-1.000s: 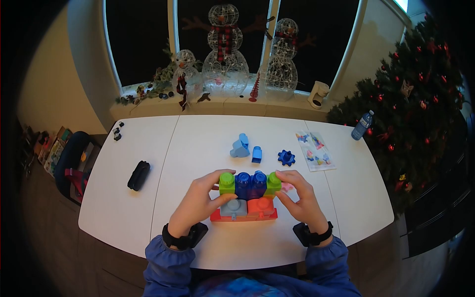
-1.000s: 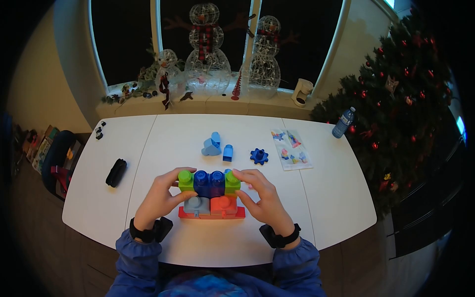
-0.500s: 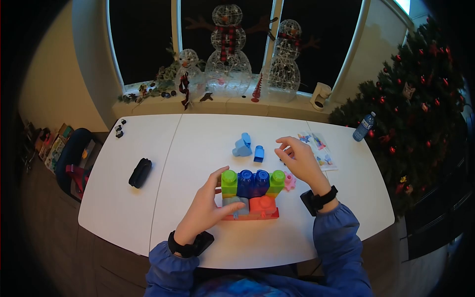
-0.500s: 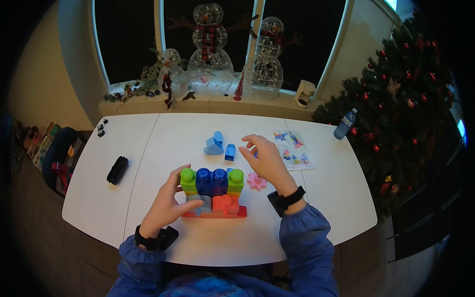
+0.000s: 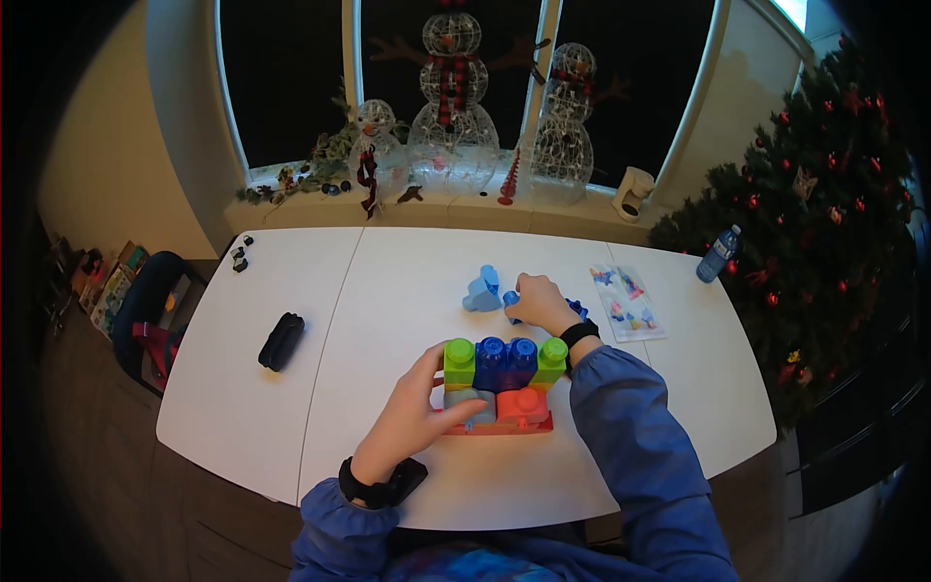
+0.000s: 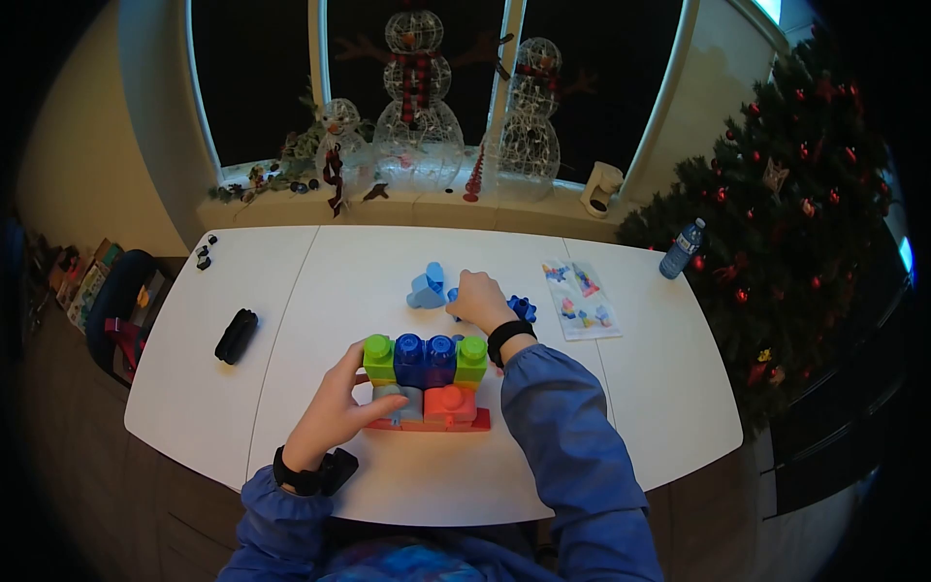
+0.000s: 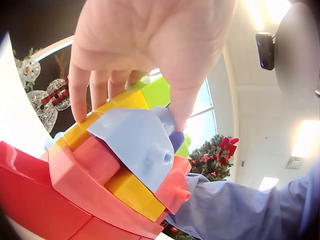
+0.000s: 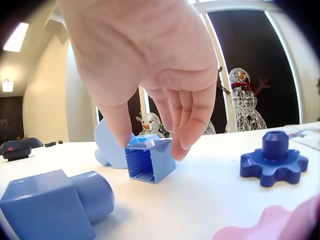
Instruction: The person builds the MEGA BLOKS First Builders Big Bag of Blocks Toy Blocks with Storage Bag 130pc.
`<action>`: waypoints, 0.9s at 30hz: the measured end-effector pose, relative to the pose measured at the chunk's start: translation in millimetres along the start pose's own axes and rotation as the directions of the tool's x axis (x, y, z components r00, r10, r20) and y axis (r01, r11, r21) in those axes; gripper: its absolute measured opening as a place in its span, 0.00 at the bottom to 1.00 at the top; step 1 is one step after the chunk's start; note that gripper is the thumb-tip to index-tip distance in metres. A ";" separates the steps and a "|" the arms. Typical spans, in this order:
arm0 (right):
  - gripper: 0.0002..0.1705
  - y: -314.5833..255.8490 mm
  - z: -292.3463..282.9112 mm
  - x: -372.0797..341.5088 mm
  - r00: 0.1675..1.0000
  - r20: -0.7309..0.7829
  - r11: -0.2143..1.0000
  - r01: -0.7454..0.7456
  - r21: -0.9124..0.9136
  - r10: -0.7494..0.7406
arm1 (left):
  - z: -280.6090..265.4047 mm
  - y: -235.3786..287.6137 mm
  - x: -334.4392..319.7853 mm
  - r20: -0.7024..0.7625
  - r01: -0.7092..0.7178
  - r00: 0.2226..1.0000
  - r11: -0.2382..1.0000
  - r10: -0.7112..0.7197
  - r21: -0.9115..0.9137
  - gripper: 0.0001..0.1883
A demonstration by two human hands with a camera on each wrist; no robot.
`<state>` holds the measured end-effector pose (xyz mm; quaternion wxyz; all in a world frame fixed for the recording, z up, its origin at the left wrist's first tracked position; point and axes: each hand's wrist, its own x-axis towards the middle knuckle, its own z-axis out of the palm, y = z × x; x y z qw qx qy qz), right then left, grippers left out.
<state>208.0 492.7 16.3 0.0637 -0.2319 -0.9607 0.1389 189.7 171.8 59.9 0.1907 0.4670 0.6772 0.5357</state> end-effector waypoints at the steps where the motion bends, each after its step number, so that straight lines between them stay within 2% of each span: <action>1: 0.32 0.8 0.2 -1.5 1.000 -0.021 1.000 -0.010 -0.011 0.010 | 0.3 -0.7 0.1 0.000 -0.004 1.000 1.000 0.004 -0.001 0.41; 2: 0.32 -1.5 -2.6 -4.6 0.999 -0.042 1.000 -0.020 -0.022 0.019 | 0.1 -1.1 0.0 0.000 -0.008 1.000 1.000 0.008 -0.001 0.41; 5: 0.31 -18.1 -48.2 -26.3 0.991 -0.104 0.946 -0.045 0.322 0.082 | -0.6 0.5 -0.2 0.006 0.005 1.000 1.000 -0.005 -0.026 0.41; 6: 0.31 -23.2 -61.3 -36.1 0.993 -0.108 0.877 0.008 0.481 0.050 | -0.6 1.0 -0.4 0.005 0.008 1.000 1.000 -0.008 -0.028 0.41; 8: 0.31 -35.4 -86.5 -57.6 0.991 -0.132 0.655 0.107 0.748 -0.011 | -0.4 1.3 0.0 0.004 0.013 1.000 0.999 -0.013 -0.032 0.41; 11: 0.33 -62.1 -112.7 -107.8 0.953 -0.222 0.381 0.286 0.879 -0.204 | 0.6 0.1 -0.7 -0.002 0.004 1.000 0.999 -0.004 -0.044 0.40; 14: 0.34 -73.1 -102.2 -136.4 0.870 -0.342 0.370 0.466 0.803 -0.354 | 0.6 -3.1 0.1 0.004 -0.011 1.000 0.998 0.011 -0.056 0.40; 15: 0.34 -78.0 -98.5 -140.6 0.820 -0.420 0.414 0.562 0.716 -0.388 | 0.4 -2.9 -0.1 0.005 -0.008 1.000 0.999 0.008 -0.052 0.40; 18: 0.34 -82.9 -94.3 -148.1 0.820 -0.396 0.560 0.571 0.600 -0.412 | 0.4 -2.0 -0.5 0.009 -0.001 1.000 0.999 0.001 -0.047 0.40; 19: 0.34 -83.0 -90.7 -148.4 0.831 -0.392 0.575 0.556 0.600 -0.394 | 0.3 -3.0 -0.4 0.011 0.000 1.000 0.999 0.000 -0.046 0.40; 22: 0.34 -81.1 -87.9 -147.8 0.791 -0.422 0.617 0.611 0.496 -0.443 | 0.2 -3.8 -0.5 0.011 -0.004 1.000 0.999 0.004 -0.043 0.41; 27: 0.33 -81.5 -88.0 -146.4 0.776 -0.430 0.608 0.630 0.484 -0.462 | 0.8 -5.2 -0.5 0.009 -0.008 1.000 0.999 0.008 -0.039 0.41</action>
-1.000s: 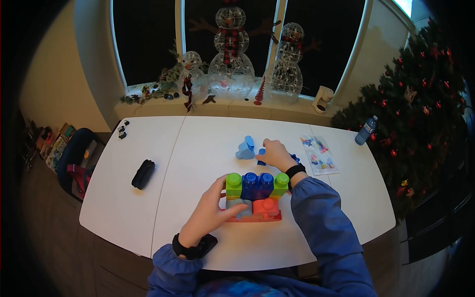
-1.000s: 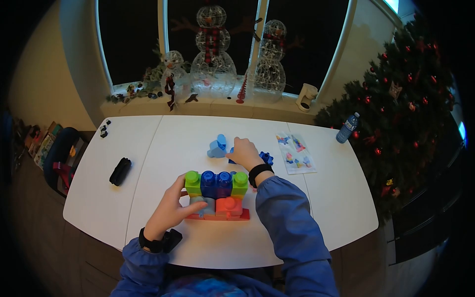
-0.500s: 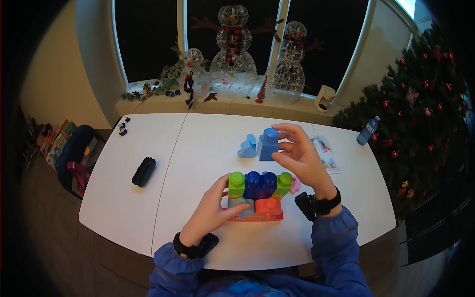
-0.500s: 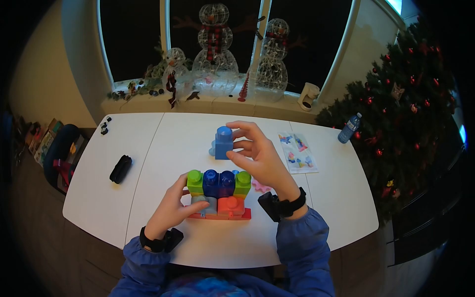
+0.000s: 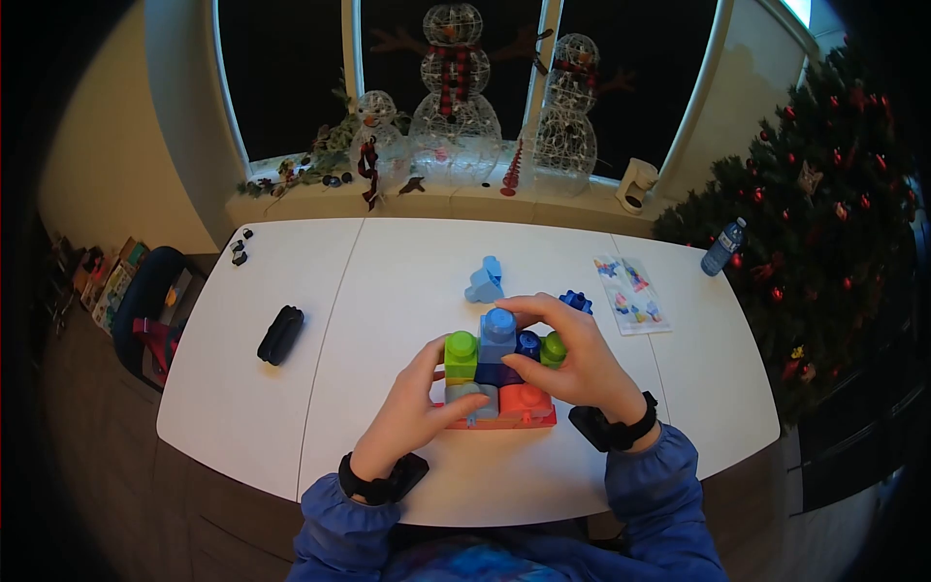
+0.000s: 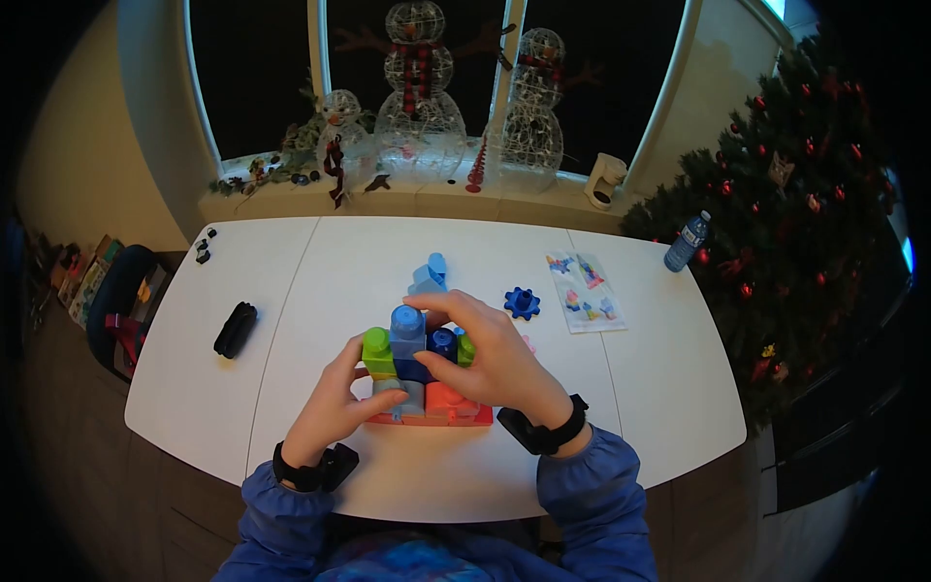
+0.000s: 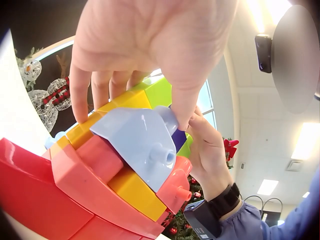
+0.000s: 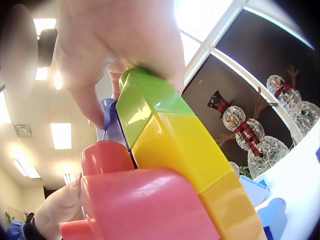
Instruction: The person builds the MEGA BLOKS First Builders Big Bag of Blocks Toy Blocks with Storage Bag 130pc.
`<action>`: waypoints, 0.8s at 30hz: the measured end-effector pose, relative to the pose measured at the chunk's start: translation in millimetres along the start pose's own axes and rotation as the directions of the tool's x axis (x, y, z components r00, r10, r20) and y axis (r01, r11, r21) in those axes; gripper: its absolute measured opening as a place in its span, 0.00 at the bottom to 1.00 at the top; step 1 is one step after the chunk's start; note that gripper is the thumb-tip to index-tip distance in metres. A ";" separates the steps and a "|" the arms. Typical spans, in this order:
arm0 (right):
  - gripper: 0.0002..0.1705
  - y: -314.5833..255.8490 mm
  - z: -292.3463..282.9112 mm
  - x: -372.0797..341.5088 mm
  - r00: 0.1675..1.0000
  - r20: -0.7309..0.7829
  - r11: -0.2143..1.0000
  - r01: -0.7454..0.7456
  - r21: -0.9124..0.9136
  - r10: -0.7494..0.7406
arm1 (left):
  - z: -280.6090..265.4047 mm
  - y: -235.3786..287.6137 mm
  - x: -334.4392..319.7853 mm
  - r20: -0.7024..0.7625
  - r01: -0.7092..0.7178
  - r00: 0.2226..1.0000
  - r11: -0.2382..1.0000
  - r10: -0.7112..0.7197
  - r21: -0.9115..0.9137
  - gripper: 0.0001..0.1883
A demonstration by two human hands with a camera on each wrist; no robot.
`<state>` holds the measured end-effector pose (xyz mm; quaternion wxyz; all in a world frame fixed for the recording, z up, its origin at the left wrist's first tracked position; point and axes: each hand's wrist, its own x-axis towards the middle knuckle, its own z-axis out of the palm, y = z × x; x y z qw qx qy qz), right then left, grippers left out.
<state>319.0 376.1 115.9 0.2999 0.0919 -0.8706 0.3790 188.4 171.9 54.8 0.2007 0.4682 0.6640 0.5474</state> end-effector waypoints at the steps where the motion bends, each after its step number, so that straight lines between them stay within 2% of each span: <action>1: 0.32 -0.4 -0.2 0.0 1.000 0.001 1.000 0.002 0.005 -0.002 | 0.1 -0.6 -0.1 0.002 0.000 1.000 1.000 0.000 -0.001 0.41; 10: 0.33 -2.1 -2.3 -1.0 0.998 0.038 0.999 -0.041 -0.011 0.041 | -0.3 0.1 -0.4 0.006 0.002 1.000 1.000 -0.002 -0.003 0.41; 13: 0.30 1.6 -8.3 -1.1 0.991 0.095 0.993 -0.099 0.070 0.092 | 0.0 -0.3 -0.8 -0.001 0.009 1.000 1.000 -0.009 -0.006 0.41; 14: 0.28 9.5 -9.2 -1.3 0.989 0.042 0.961 -0.151 0.232 0.145 | -0.2 -0.3 -1.1 -0.005 0.015 1.000 1.000 -0.015 -0.008 0.41; 16: 0.27 41.1 -9.2 -3.1 0.962 -0.034 0.815 -0.210 0.540 0.270 | 0.3 0.4 -1.4 -0.004 0.021 1.000 1.000 -0.021 -0.004 0.40; 19: 0.27 88.9 -10.0 -0.8 0.904 -0.035 0.887 -0.411 0.209 0.427 | -0.4 1.2 -1.0 0.002 0.019 1.000 1.000 -0.019 -0.007 0.40; 20: 0.27 96.0 -8.7 1.8 0.882 0.023 0.881 -0.472 0.031 0.472 | -1.1 1.3 -0.6 0.007 0.016 1.000 1.000 -0.016 -0.008 0.40; 23: 0.26 136.4 6.4 0.8 0.948 0.225 0.951 -0.165 -0.261 0.226 | -0.9 -1.7 -0.6 0.003 0.000 1.000 1.000 0.000 0.010 0.41; 24: 0.26 142.2 13.5 4.2 0.940 0.280 0.957 -0.119 -0.265 0.194 | -0.9 -1.5 -0.3 0.002 -0.001 1.000 1.000 0.001 0.009 0.40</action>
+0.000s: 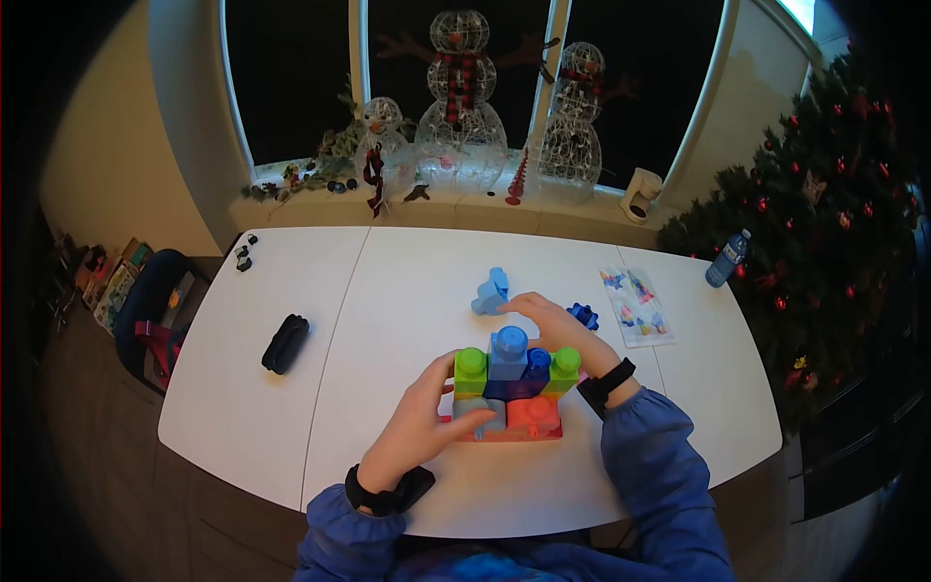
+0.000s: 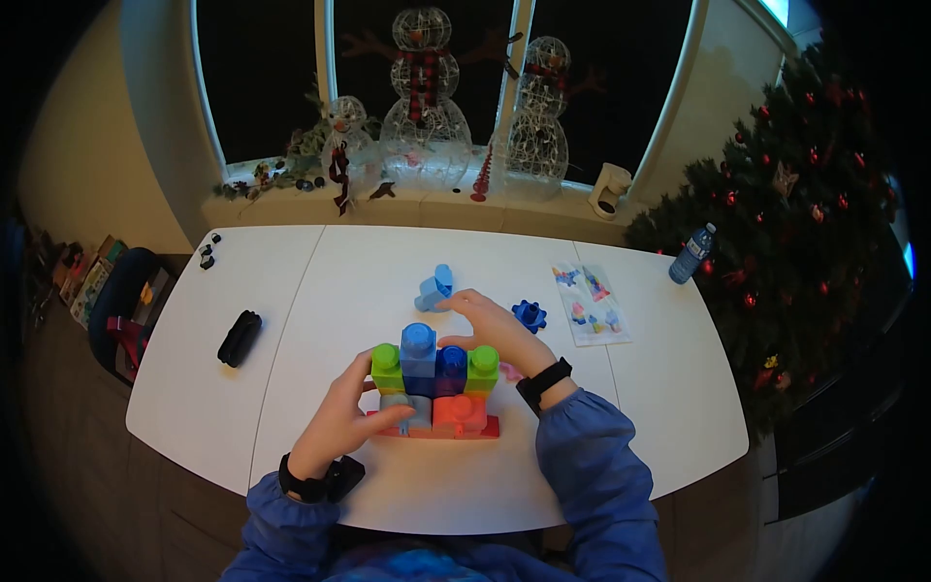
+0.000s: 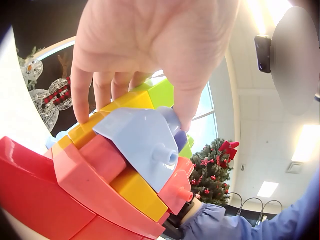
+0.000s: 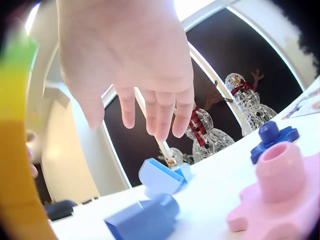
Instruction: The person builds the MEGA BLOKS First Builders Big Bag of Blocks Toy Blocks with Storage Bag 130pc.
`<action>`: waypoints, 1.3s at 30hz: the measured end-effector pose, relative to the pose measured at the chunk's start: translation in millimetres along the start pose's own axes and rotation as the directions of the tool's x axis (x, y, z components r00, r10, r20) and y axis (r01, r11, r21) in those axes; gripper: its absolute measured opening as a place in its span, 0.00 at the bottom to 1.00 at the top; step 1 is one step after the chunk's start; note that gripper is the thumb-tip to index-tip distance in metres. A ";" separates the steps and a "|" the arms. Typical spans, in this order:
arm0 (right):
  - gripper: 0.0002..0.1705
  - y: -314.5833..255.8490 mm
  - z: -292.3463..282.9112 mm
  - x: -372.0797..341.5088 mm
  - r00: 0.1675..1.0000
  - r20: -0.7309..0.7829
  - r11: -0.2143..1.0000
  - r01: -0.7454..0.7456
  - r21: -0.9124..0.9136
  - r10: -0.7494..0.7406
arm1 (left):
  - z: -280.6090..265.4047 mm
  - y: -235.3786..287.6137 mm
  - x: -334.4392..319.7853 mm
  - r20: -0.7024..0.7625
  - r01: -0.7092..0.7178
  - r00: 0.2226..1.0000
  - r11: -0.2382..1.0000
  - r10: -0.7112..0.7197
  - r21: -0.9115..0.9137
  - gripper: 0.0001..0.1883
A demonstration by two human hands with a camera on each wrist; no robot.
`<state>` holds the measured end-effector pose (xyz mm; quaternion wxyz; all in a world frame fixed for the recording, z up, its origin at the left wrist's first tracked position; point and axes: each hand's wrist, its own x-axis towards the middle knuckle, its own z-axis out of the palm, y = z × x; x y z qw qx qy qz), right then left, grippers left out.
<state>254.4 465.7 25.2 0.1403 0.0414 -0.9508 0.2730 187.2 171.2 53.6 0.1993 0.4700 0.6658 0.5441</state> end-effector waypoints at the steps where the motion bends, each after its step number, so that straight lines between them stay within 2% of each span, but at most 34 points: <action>1: 0.26 2.9 5.3 1.7 0.999 0.039 1.000 -0.006 0.024 0.005 | 0.1 0.9 -0.2 0.000 -0.001 1.000 1.000 0.001 -0.002 0.40; 6: 0.27 -5.4 11.6 3.1 0.964 0.264 0.988 -0.072 0.139 0.034 | 0.4 0.3 -0.3 0.000 0.009 1.000 1.000 -0.009 -0.017 0.40; 9: 0.24 2.8 25.2 -1.5 0.983 0.160 0.996 0.078 0.044 -0.084 | -0.1 0.4 -0.1 0.002 0.004 1.000 1.000 -0.004 -0.012 0.40; 12: 0.24 7.3 17.6 -3.2 0.991 0.131 0.991 0.026 -0.131 -0.009 | -0.4 -0.4 0.3 0.004 -0.002 1.000 1.000 0.002 0.001 0.40; 15: 0.21 12.6 8.9 -17.6 0.964 0.228 0.983 -0.104 -0.149 0.137 | -0.1 -1.0 -0.8 0.002 0.000 1.000 1.000 0.000 -0.004 0.40; 18: 0.19 -4.4 -4.2 -25.3 0.924 0.335 0.966 -0.107 -0.235 0.184 | 0.2 1.3 0.1 0.001 -0.002 1.000 1.000 0.002 -0.012 0.40; 21: 0.17 5.0 2.3 -29.8 0.915 0.370 0.976 -0.093 -0.196 0.162 | 0.3 -0.7 -0.3 0.002 -0.003 1.000 1.000 0.003 -0.009 0.41; 24: 0.18 14.8 8.1 -31.0 0.950 0.298 0.988 -0.050 -0.147 0.093 | 0.0 -1.0 -0.7 0.002 -0.010 1.000 1.000 0.010 -0.006 0.41; 25: 0.19 16.0 4.6 -35.1 0.955 0.250 0.985 -0.136 -0.108 0.159 | 0.1 -1.2 -0.6 0.002 -0.012 1.000 1.000 0.012 -0.006 0.41; 27: 0.21 -18.0 -24.3 -33.7 0.941 0.162 0.955 -0.297 -0.019 0.296 | 0.3 -1.9 -0.2 0.004 -0.012 1.000 1.000 0.012 -0.005 0.41; 30: 0.30 -36.3 -47.4 -32.7 0.941 -0.031 0.938 -0.334 0.094 0.338 | 0.0 -2.0 -1.0 0.004 -0.001 1.000 1.000 0.001 -0.001 0.41; 33: 0.30 -50.6 -67.1 -31.8 0.926 -0.273 0.931 -0.165 0.325 0.259 | 0.5 -1.3 -1.3 0.005 0.011 1.000 1.000 -0.011 -0.006 0.41; 34: 0.32 -56.4 -72.7 -32.4 0.912 -0.308 0.907 -0.134 0.400 0.270 | 0.8 -3.0 -1.4 0.005 0.011 1.000 1.000 -0.011 -0.007 0.41; 37: 0.33 -95.3 -87.9 -34.1 0.925 -0.274 0.820 -0.066 0.568 0.264 | 0.3 -6.1 -0.9 0.012 0.014 1.000 1.000 -0.013 -0.014 0.41; 39: 0.36 -111.9 -89.3 -35.3 0.956 -0.262 0.898 -0.003 0.440 0.131 | 0.5 -5.8 -1.1 0.016 0.019 1.000 1.000 -0.019 -0.014 0.41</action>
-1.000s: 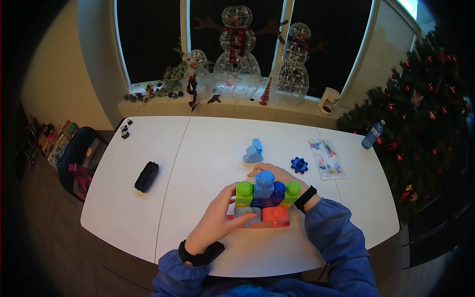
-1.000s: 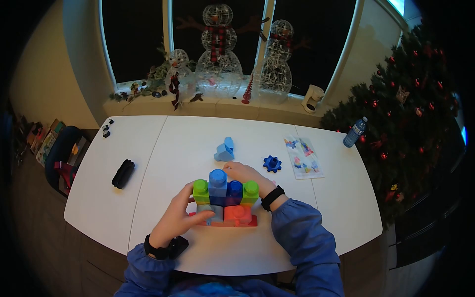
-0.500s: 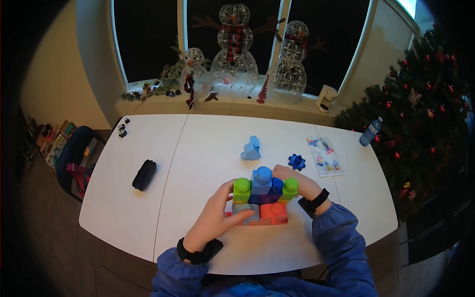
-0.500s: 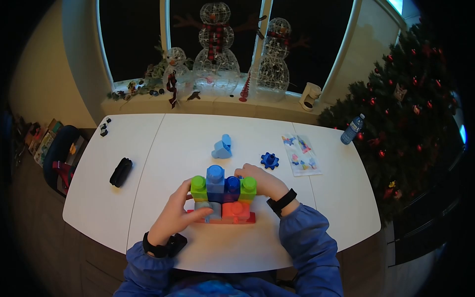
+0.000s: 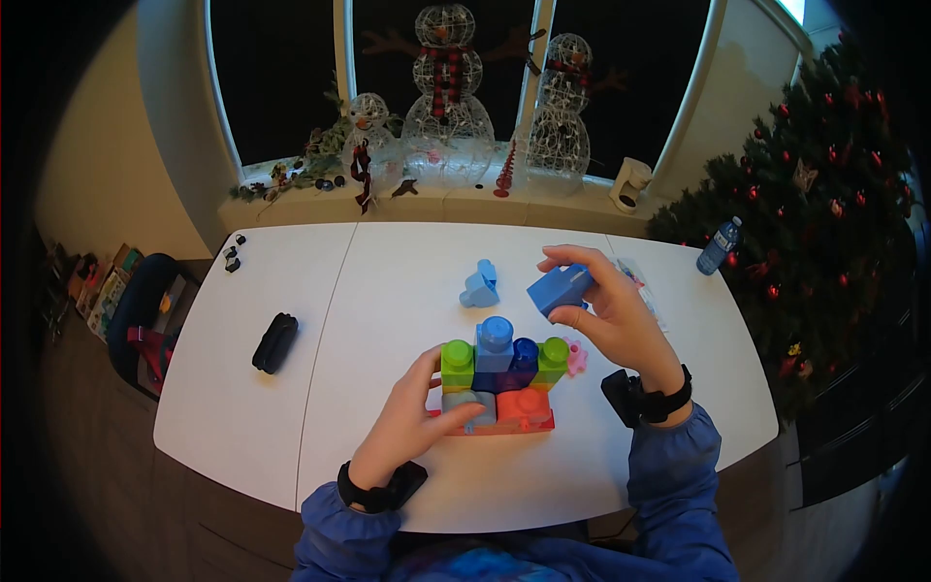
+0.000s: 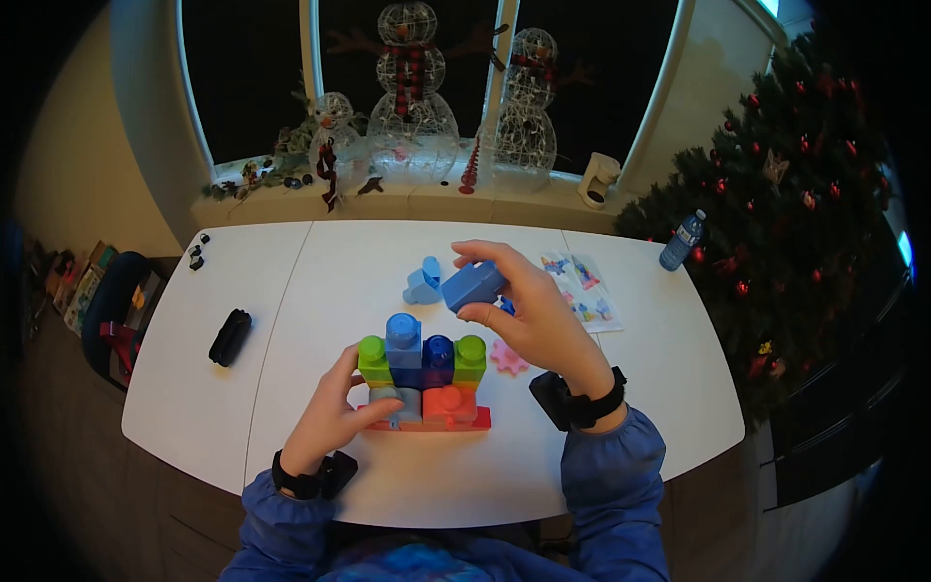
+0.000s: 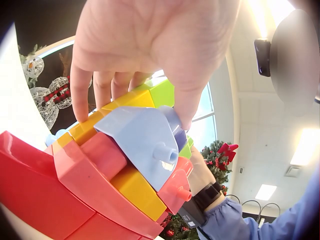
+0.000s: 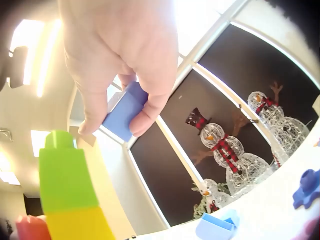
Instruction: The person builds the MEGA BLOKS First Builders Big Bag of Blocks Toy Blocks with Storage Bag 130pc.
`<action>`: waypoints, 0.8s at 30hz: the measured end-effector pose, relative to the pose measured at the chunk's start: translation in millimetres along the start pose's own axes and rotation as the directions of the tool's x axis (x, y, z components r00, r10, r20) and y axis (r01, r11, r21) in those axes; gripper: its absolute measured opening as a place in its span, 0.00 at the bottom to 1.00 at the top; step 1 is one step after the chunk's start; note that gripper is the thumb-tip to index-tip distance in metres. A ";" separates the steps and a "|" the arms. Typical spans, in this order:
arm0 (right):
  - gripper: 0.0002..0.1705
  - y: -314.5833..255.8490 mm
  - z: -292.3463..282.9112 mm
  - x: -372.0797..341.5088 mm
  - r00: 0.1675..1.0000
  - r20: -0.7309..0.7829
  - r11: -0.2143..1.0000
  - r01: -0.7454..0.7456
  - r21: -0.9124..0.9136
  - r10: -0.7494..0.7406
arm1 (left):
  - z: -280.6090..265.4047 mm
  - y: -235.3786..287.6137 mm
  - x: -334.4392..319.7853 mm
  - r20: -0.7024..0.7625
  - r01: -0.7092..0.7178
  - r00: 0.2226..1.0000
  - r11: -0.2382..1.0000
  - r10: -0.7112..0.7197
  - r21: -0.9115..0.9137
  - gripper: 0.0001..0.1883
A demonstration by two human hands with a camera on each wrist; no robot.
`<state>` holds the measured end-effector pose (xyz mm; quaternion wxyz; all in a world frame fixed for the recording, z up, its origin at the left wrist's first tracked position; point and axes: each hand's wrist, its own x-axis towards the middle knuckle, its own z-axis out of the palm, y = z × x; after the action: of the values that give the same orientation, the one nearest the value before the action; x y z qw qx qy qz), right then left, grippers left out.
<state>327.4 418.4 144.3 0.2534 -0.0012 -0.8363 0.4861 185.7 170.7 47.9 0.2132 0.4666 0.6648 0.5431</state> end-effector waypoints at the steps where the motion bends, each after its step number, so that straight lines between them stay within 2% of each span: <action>1: 0.37 -6.8 2.5 -1.6 0.998 0.042 0.997 0.057 -0.059 -0.054 | -0.1 0.9 -0.1 0.000 0.004 1.000 1.000 -0.004 0.003 0.42; 4: 0.43 -28.3 6.9 -5.7 0.975 0.155 0.924 0.203 -0.324 -0.160 | 0.0 0.1 0.3 0.003 0.000 1.000 1.000 0.000 -0.001 0.42; 8: 0.39 -24.7 17.7 -7.6 0.976 0.174 0.948 0.176 -0.265 -0.133 | -0.1 2.6 0.4 0.008 -0.001 1.000 1.000 0.001 -0.010 0.41; 11: 0.35 -18.2 17.9 -11.0 0.965 0.242 0.935 0.173 -0.310 -0.098 | 0.7 1.4 0.0 -0.002 -0.013 1.000 1.000 0.013 -0.013 0.41; 14: 0.31 -15.0 24.0 -17.7 0.977 0.163 0.949 0.174 -0.263 -0.134 | 0.6 0.9 0.0 0.000 -0.023 1.000 1.000 0.023 -0.007 0.40; 20: 0.31 -10.4 34.0 -22.6 0.976 0.071 0.944 0.216 -0.251 -0.205 | 0.0 -0.7 0.4 -0.003 -0.029 1.000 1.000 0.029 -0.003 0.40; 24: 0.31 -10.1 37.8 -24.6 0.981 0.043 0.947 0.196 -0.253 -0.192 | -0.4 4.4 0.9 0.003 -0.019 1.000 0.999 0.019 -0.030 0.40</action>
<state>335.2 376.3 127.1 0.2903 0.0524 -0.8904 0.3466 186.7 171.2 52.3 0.2158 0.4705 0.6519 0.5541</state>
